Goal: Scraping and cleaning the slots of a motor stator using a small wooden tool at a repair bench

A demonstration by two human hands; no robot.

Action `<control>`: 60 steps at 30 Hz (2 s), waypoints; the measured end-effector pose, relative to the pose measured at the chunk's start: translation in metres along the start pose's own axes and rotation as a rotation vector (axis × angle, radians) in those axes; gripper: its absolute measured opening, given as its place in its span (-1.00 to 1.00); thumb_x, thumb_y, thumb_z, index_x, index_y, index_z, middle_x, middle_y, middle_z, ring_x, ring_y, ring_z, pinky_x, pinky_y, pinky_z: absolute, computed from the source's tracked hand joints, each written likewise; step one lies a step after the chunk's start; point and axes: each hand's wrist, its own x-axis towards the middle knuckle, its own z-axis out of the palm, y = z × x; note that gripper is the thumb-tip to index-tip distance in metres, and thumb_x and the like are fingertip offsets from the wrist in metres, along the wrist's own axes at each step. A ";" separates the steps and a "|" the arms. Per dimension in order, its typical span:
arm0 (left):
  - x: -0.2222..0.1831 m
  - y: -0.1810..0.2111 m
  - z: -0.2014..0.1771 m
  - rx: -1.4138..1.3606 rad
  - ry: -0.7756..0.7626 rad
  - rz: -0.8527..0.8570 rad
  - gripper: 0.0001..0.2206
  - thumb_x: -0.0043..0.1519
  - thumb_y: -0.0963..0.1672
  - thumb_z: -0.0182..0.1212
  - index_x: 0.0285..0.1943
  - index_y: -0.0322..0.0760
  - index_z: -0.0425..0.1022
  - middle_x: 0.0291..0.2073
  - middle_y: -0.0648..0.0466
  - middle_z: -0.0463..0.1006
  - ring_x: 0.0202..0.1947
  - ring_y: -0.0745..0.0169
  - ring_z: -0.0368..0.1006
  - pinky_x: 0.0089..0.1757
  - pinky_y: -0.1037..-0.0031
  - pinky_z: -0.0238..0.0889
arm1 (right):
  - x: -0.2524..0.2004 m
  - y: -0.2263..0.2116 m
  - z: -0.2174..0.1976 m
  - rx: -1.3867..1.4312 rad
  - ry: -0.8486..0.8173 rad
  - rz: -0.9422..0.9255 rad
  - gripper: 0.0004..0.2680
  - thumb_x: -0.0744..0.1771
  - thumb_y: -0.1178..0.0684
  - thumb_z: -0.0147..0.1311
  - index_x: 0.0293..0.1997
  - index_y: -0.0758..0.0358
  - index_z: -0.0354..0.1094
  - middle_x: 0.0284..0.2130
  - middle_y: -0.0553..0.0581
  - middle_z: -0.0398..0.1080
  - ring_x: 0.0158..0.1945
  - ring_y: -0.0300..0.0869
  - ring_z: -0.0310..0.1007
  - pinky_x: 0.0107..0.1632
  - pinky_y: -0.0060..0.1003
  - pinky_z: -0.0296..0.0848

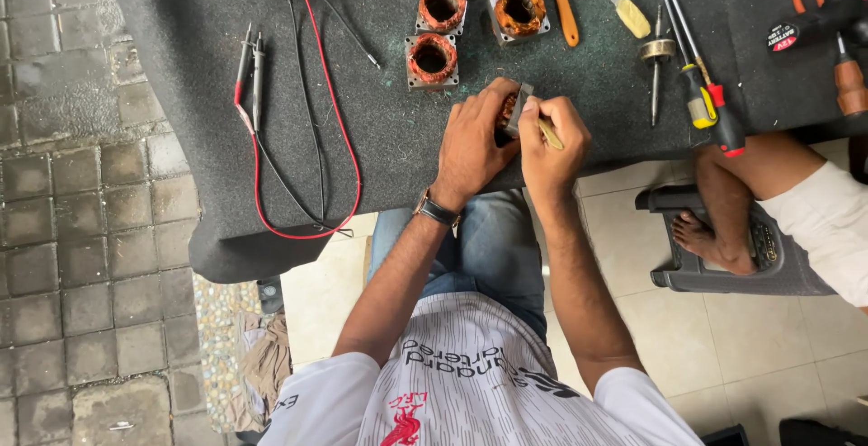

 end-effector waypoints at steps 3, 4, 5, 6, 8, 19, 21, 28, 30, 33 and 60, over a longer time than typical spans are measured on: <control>0.000 -0.003 0.002 -0.012 0.011 -0.006 -0.22 -0.03 -0.09 0.55 0.42 -0.05 0.23 0.22 0.04 0.48 0.09 0.07 0.48 0.09 0.30 0.25 | -0.005 -0.021 -0.010 -0.026 -0.045 0.009 -0.89 0.34 0.33 0.17 -0.39 0.38 0.38 -0.52 0.33 0.43 -0.43 0.13 0.52 -0.41 -0.17 0.37; 0.001 -0.004 0.000 -0.010 0.016 -0.003 -0.22 -0.03 -0.09 0.55 0.42 -0.05 0.23 0.22 0.04 0.48 0.09 0.07 0.48 0.09 0.30 0.25 | -0.008 -0.022 -0.009 -0.023 -0.044 0.003 -0.89 0.34 0.33 0.17 -0.39 0.38 0.38 -0.52 0.33 0.43 -0.43 0.13 0.52 -0.41 -0.17 0.37; 0.000 -0.002 0.001 -0.003 0.017 0.006 -0.24 -0.03 -0.08 0.55 0.41 -0.01 0.26 0.24 0.07 0.47 0.11 0.10 0.47 0.08 0.32 0.25 | -0.012 -0.023 -0.011 -0.041 -0.040 0.015 -0.88 0.34 0.33 0.17 -0.40 0.36 0.37 -0.53 0.30 0.41 -0.44 0.10 0.51 -0.41 -0.19 0.36; 0.000 -0.001 0.001 0.004 0.019 0.015 -0.26 -0.02 -0.07 0.55 0.40 0.02 0.29 0.26 0.11 0.46 0.12 0.14 0.47 0.08 0.35 0.26 | -0.016 -0.023 -0.013 -0.059 -0.037 0.027 -0.86 0.34 0.33 0.17 -0.42 0.34 0.36 -0.54 0.28 0.40 -0.44 0.08 0.49 -0.40 -0.21 0.36; -0.001 0.000 -0.001 0.002 0.006 0.010 -0.24 -0.04 -0.09 0.56 0.40 0.00 0.30 0.26 0.10 0.46 0.12 0.12 0.47 0.07 0.34 0.26 | -0.008 -0.006 -0.008 -0.052 -0.032 0.008 -0.87 0.35 0.33 0.17 -0.40 0.34 0.37 -0.52 0.28 0.41 -0.44 0.05 0.49 -0.39 -0.21 0.37; -0.003 -0.002 0.003 0.010 -0.001 0.026 -0.21 -0.06 -0.08 0.56 0.43 0.03 0.30 0.28 0.12 0.46 0.15 0.12 0.47 0.08 0.34 0.26 | -0.009 -0.008 -0.010 -0.071 -0.028 0.011 -0.86 0.34 0.31 0.19 -0.41 0.34 0.35 -0.53 0.32 0.41 -0.43 0.17 0.50 -0.41 -0.14 0.37; -0.001 0.000 0.000 -0.002 0.018 0.020 -0.22 -0.05 -0.09 0.55 0.43 -0.01 0.29 0.28 0.10 0.46 0.13 0.08 0.47 0.07 0.33 0.26 | 0.004 0.001 -0.003 -0.056 -0.016 -0.024 -0.86 0.34 0.30 0.18 -0.42 0.35 0.34 -0.53 0.34 0.42 -0.44 0.18 0.50 -0.41 -0.11 0.37; -0.001 -0.006 0.006 0.012 0.006 0.018 -0.21 -0.04 -0.09 0.55 0.45 0.03 0.28 0.28 0.11 0.45 0.15 0.12 0.47 0.07 0.34 0.26 | -0.008 -0.019 -0.012 -0.070 -0.063 0.030 -0.87 0.35 0.30 0.17 -0.41 0.34 0.36 -0.52 0.31 0.44 -0.43 0.13 0.52 -0.40 -0.17 0.38; -0.002 -0.007 0.005 0.007 0.010 0.027 -0.20 -0.05 -0.09 0.55 0.45 0.03 0.29 0.29 0.14 0.45 0.14 0.13 0.47 0.06 0.36 0.25 | -0.002 -0.013 -0.007 -0.068 -0.015 -0.002 -0.87 0.34 0.32 0.18 -0.42 0.35 0.36 -0.54 0.31 0.41 -0.43 0.18 0.51 -0.38 -0.13 0.40; -0.003 -0.001 -0.002 -0.004 0.024 0.023 -0.22 -0.07 -0.10 0.54 0.42 -0.01 0.31 0.26 0.11 0.47 0.12 0.09 0.48 0.05 0.33 0.26 | 0.007 0.003 -0.001 -0.029 0.000 0.011 -0.87 0.34 0.30 0.20 -0.42 0.35 0.36 -0.55 0.31 0.42 -0.44 0.16 0.52 -0.38 -0.12 0.39; -0.003 0.008 -0.045 -0.307 0.085 -0.100 -0.24 -0.11 0.01 0.65 0.34 0.03 0.41 0.18 0.03 0.53 0.14 -0.05 0.51 0.07 0.23 0.34 | -0.018 0.068 -0.011 0.091 0.103 0.203 -0.90 0.39 0.19 0.29 -0.11 0.43 0.53 -0.44 0.29 0.51 -0.42 -0.19 0.47 -0.41 -0.35 0.42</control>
